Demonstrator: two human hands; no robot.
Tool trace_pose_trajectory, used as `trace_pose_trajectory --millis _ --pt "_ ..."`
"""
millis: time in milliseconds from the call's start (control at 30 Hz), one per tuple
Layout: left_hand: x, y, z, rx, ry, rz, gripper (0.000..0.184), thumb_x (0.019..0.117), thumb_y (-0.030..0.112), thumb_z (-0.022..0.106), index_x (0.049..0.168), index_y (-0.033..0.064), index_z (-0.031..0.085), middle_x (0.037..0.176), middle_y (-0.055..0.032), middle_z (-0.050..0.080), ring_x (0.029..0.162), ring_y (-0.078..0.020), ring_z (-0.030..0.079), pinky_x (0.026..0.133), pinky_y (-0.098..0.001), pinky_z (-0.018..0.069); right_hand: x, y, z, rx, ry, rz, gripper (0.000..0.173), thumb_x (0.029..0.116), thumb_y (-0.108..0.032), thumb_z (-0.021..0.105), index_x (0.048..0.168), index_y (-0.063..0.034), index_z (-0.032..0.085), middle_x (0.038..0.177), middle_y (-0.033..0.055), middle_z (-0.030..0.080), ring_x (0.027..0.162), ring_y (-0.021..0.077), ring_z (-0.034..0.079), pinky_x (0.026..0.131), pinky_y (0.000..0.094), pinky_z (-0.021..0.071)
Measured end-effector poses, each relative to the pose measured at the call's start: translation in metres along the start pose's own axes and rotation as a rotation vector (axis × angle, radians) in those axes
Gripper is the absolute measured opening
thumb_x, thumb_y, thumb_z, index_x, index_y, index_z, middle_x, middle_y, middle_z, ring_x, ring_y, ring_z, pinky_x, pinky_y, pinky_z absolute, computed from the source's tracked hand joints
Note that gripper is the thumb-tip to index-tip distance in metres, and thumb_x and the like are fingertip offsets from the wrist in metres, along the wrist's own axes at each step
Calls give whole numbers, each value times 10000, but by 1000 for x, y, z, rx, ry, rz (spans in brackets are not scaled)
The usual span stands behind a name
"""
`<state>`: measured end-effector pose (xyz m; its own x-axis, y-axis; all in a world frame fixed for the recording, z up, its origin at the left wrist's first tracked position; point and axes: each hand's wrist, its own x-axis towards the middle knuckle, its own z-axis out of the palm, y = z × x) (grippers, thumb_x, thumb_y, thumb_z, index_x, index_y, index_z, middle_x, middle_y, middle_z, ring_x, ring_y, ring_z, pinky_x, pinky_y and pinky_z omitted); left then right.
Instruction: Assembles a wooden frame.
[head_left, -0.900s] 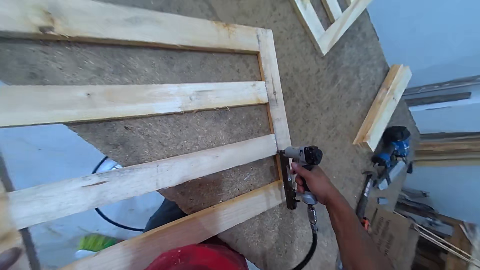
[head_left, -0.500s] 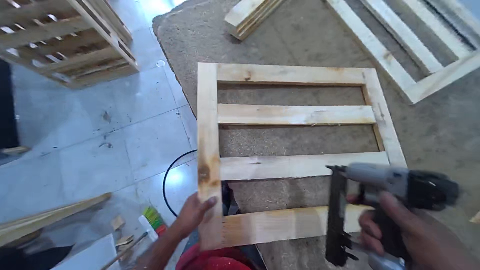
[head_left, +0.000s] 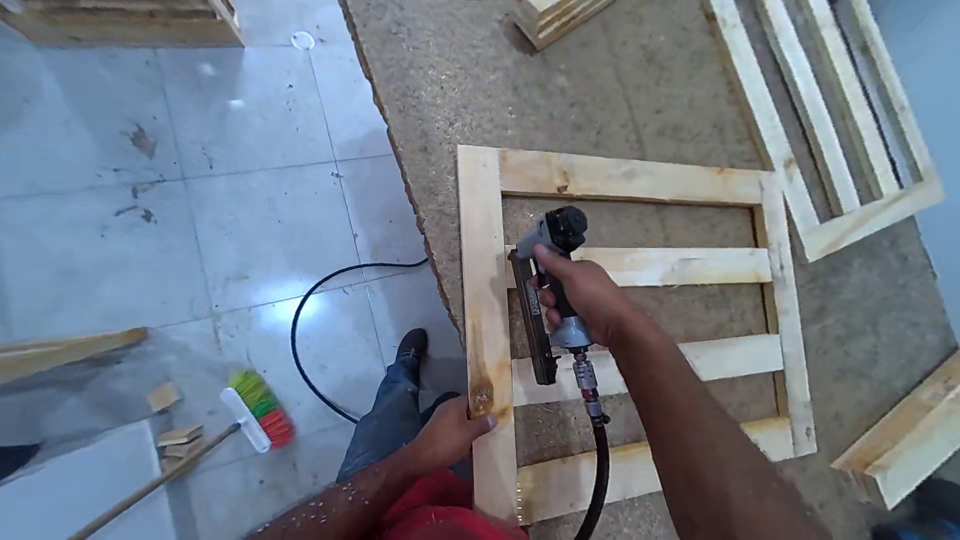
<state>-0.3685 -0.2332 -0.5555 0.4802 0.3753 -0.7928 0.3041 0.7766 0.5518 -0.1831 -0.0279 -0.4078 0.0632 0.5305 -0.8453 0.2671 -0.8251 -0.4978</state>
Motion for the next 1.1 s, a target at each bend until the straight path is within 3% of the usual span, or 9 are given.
trace_pose_trajectory --millis 400,700,1100 --pt "3 10 -12 87 -94 13 443 1010 420 623 1293 80 609 1106 -95 736 938 -195 751 841 -440 640 6 -17 17 -66 61 17 621 993 -660 504 1072 -60 639 628 36 554 468 160 557 481 360 567" --pt "1 10 -13 84 -104 22 446 1021 415 607 1278 51 608 1104 -114 729 945 -207 745 855 -448 630 -1 -9 30 -128 104 14 669 977 -705 485 972 -49 611 661 66 589 508 197 600 524 405 591" --pt "3 8 -14 98 -104 22 437 1021 426 608 1243 50 623 1066 -113 736 912 -200 751 840 -438 634 -15 22 27 -75 78 27 664 970 -714 480 1038 -71 630 649 47 561 485 177 564 499 382 574"
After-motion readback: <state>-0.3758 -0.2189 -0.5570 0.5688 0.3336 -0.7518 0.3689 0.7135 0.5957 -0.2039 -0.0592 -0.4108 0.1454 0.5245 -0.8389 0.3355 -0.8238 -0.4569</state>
